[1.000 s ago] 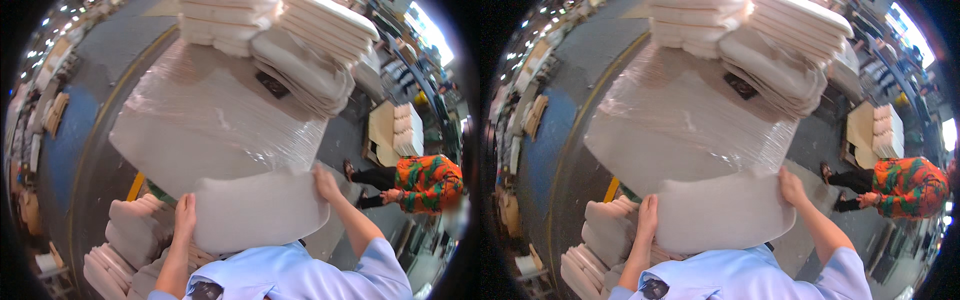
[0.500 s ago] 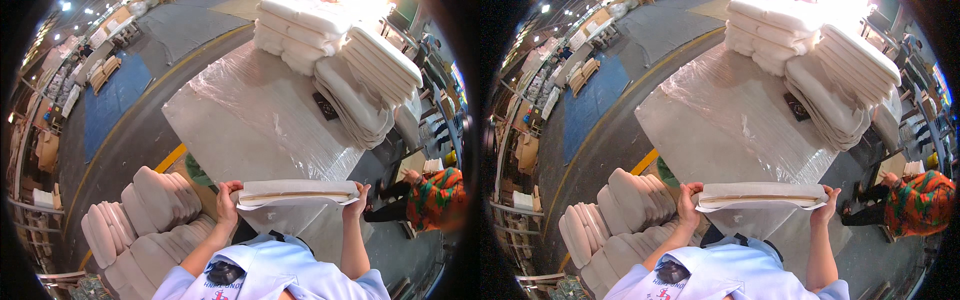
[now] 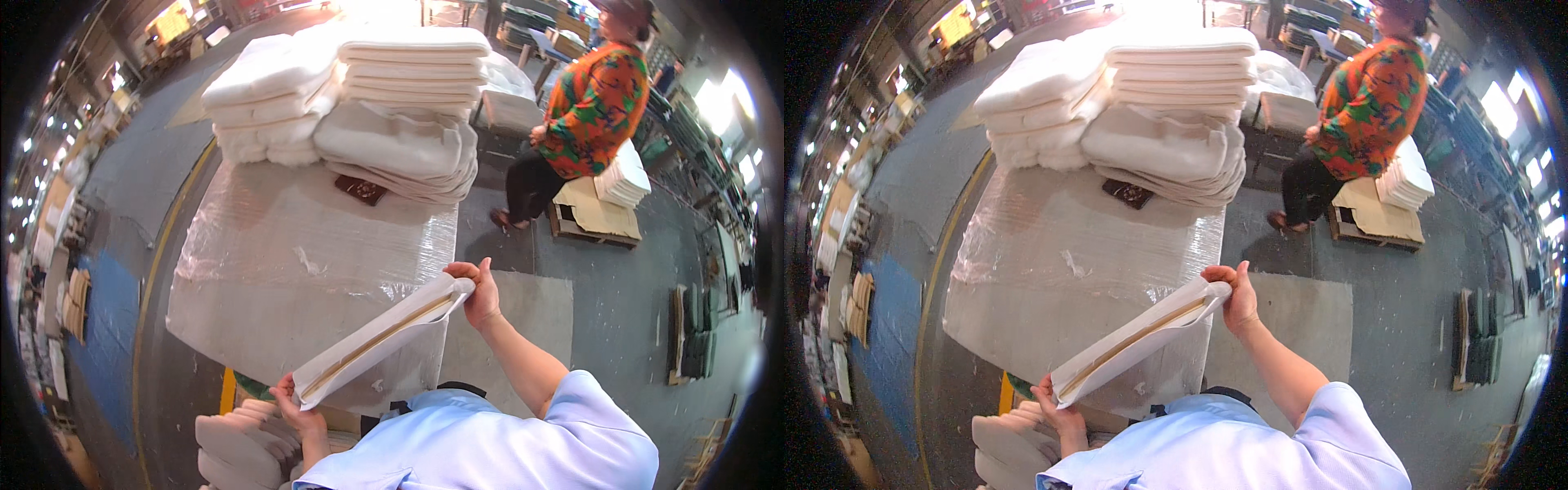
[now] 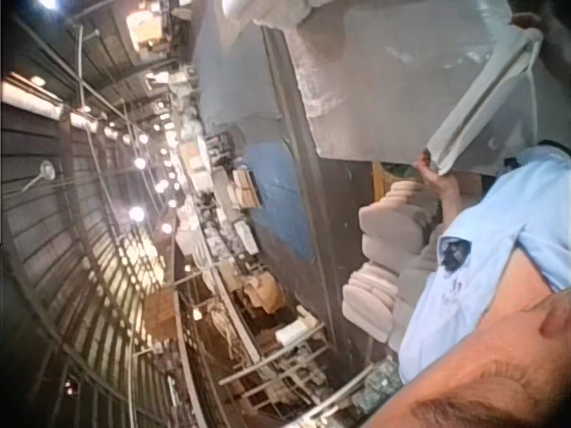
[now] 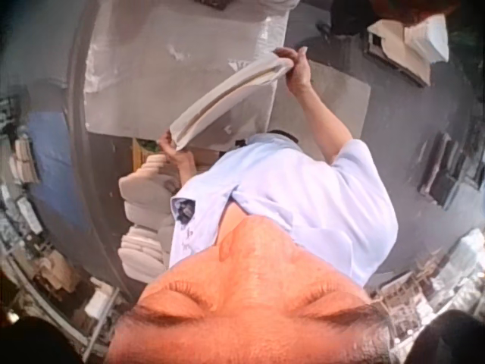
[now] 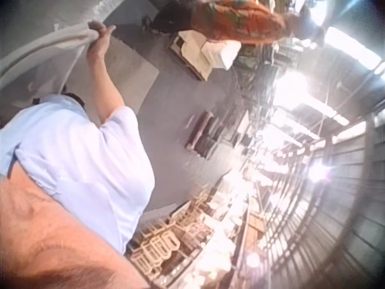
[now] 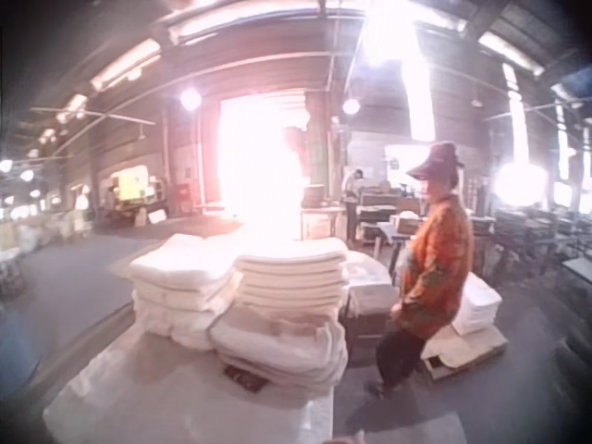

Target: The person inserts rectangular foam inserts into fabric covers, aligns the edges, and smooths the covers by hand. The finished items are stacked on a nearby pallet. The person handles foam inserts and fabric covers one at a time.

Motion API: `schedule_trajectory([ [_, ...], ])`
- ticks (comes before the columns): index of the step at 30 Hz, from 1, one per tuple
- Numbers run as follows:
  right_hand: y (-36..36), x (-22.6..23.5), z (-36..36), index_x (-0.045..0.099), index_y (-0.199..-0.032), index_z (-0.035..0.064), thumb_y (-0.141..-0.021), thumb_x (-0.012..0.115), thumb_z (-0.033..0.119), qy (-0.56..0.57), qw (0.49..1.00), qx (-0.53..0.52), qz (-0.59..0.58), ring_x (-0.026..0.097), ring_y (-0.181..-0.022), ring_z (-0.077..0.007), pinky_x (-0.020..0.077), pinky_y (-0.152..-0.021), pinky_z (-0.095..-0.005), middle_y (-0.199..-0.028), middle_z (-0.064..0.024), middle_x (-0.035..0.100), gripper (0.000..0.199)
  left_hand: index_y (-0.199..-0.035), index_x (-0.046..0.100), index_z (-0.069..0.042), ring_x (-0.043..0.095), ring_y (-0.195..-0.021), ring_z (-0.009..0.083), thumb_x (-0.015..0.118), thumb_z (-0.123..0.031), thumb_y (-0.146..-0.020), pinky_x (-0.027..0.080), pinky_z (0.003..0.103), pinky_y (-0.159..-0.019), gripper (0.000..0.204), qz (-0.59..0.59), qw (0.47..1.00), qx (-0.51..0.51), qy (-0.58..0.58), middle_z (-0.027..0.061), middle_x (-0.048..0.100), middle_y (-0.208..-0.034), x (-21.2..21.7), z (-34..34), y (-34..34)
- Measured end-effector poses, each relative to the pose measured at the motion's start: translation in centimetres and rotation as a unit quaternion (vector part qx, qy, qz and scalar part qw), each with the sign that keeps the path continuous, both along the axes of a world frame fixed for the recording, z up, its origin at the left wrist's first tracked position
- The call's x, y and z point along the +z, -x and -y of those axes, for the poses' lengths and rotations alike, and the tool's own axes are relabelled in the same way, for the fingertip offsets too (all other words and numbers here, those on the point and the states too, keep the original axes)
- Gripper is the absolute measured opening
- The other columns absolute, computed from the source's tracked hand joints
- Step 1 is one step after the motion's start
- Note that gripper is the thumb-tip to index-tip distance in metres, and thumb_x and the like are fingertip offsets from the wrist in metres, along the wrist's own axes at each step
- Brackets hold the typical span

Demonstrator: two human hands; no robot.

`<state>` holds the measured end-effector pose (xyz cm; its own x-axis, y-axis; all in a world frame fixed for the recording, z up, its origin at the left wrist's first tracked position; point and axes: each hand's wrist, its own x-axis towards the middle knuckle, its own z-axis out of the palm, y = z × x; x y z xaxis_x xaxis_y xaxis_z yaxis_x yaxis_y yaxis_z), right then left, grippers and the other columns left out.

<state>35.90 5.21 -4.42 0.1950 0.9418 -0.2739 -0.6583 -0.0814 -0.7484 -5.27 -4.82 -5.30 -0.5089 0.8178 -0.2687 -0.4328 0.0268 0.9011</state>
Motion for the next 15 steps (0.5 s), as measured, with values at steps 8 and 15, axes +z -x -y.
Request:
schedule_trajectory([
  [8,1.1,0.0,0.2,0.071,-0.111,0.0004,-0.111,0.030,0.061,0.014,0.998,0.006,0.068,0.065,-0.107,-0.0229,0.0464,-0.103,-0.0375,-0.108,-0.0105,0.073,0.073,-0.121,0.062,-0.003,0.060,-0.113,0.0216,0.036,-0.059,-0.111,0.047,0.041,-0.105,0.062,0.022,0.999,-0.023,-0.017,0.0091,0.062,-0.114,-0.4,0.2,1.0],
  [15,1.4,0.5,0.3,0.068,-0.087,0.0101,-0.100,0.065,0.037,0.118,0.991,-0.050,0.031,0.062,-0.089,-0.0158,0.0473,-0.085,-0.0346,-0.087,-0.0021,0.067,0.030,-0.107,0.069,0.001,0.059,-0.104,0.0223,0.037,-0.053,-0.112,0.047,0.038,-0.097,0.063,0.018,0.998,0.057,-0.009,0.0110,0.065,-0.104,0.9,-5.8,1.7],
])
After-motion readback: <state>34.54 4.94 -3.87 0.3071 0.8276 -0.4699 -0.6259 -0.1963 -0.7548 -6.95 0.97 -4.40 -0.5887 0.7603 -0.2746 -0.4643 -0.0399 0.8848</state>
